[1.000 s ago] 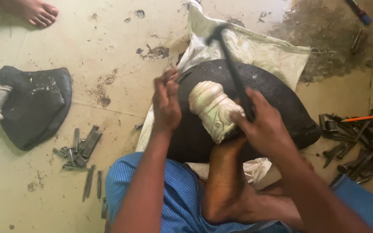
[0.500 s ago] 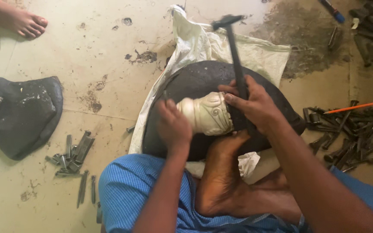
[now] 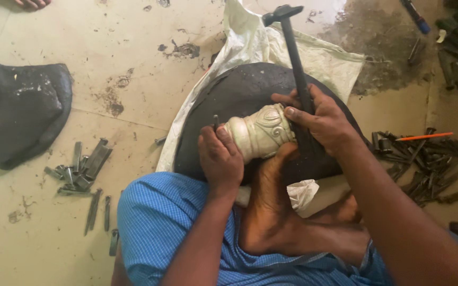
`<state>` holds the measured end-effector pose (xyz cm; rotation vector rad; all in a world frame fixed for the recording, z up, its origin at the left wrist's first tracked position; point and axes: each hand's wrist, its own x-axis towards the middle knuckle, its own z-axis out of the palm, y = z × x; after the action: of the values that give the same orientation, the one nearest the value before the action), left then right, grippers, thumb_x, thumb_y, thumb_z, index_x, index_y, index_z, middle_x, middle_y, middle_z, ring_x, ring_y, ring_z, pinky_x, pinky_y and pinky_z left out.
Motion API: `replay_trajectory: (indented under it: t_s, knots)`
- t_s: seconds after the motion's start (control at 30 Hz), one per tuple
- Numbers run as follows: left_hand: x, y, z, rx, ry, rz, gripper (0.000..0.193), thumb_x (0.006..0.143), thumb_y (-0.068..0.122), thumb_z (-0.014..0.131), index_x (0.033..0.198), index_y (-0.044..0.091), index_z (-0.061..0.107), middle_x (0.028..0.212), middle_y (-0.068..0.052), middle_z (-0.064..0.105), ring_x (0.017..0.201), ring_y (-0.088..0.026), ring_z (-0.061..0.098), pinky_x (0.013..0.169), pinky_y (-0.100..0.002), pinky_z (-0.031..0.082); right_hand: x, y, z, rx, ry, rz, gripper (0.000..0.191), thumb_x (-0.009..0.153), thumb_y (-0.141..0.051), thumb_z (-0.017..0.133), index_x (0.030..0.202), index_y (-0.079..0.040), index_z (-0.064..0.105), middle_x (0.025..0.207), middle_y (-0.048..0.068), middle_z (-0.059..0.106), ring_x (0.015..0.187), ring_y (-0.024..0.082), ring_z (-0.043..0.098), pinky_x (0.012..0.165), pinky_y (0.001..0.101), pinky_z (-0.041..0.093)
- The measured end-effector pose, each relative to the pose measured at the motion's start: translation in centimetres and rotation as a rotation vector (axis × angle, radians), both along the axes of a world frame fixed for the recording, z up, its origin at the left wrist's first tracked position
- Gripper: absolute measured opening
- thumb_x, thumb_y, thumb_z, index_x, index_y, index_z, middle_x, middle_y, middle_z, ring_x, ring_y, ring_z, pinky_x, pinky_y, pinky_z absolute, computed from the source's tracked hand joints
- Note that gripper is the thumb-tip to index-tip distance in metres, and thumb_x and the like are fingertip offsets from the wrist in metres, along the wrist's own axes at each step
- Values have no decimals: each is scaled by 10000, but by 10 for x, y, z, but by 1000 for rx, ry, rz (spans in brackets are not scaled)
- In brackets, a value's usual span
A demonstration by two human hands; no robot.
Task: The person sits on the floor and uses a chisel and hammer to carve decorative patterns into a white ceramic pot. They hold the pot with their left hand and foot, striking the chisel with a hammer in their right hand to create grooves and details on the pot's surface.
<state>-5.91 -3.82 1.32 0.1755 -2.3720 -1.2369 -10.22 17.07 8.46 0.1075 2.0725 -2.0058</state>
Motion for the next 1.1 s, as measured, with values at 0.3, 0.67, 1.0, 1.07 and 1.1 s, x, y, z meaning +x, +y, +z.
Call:
replay_trajectory:
  t_s: [0.3,0.67,1.0,1.07,1.1]
  knots:
    - [-12,-8,-5,329,27,-226,253,1111,230,433,1122,3,544,1140,-221,707,1040,-379,718,871,-447,566,70,21,22,332,31,-98,375,915,-49,672,1280,-2,599,1257,148,720,1124,221,716,972,356,584]
    - [-21,0,-1,295,-114,-71,260,1092,226,432,1029,28,588,953,-231,709,887,-436,707,755,-494,540,224,84,-49,149,-564,-148,379,785,88,684,1162,48,674,1102,176,822,1041,274,784,914,372,595]
    - [-10,0,-8,212,128,-116,278,1121,226,412,1039,0,550,968,-225,655,884,-415,661,787,-498,521,205,51,-39,182,-563,-250,514,927,-72,632,1428,-87,519,1176,110,747,930,197,735,783,316,611]
    - [-9,-1,-12,199,166,-141,275,1122,223,413,1058,-1,558,986,-217,647,899,-407,660,795,-489,526,201,49,-42,187,-572,-237,539,930,-69,621,1451,-94,483,1189,101,738,917,182,738,748,300,606]
    - [-9,-3,-12,183,170,-155,274,1125,220,415,1064,-3,562,993,-210,647,907,-406,658,799,-488,523,200,48,-44,189,-580,-236,552,931,-68,615,1462,-97,466,1195,96,733,911,175,739,730,292,604]
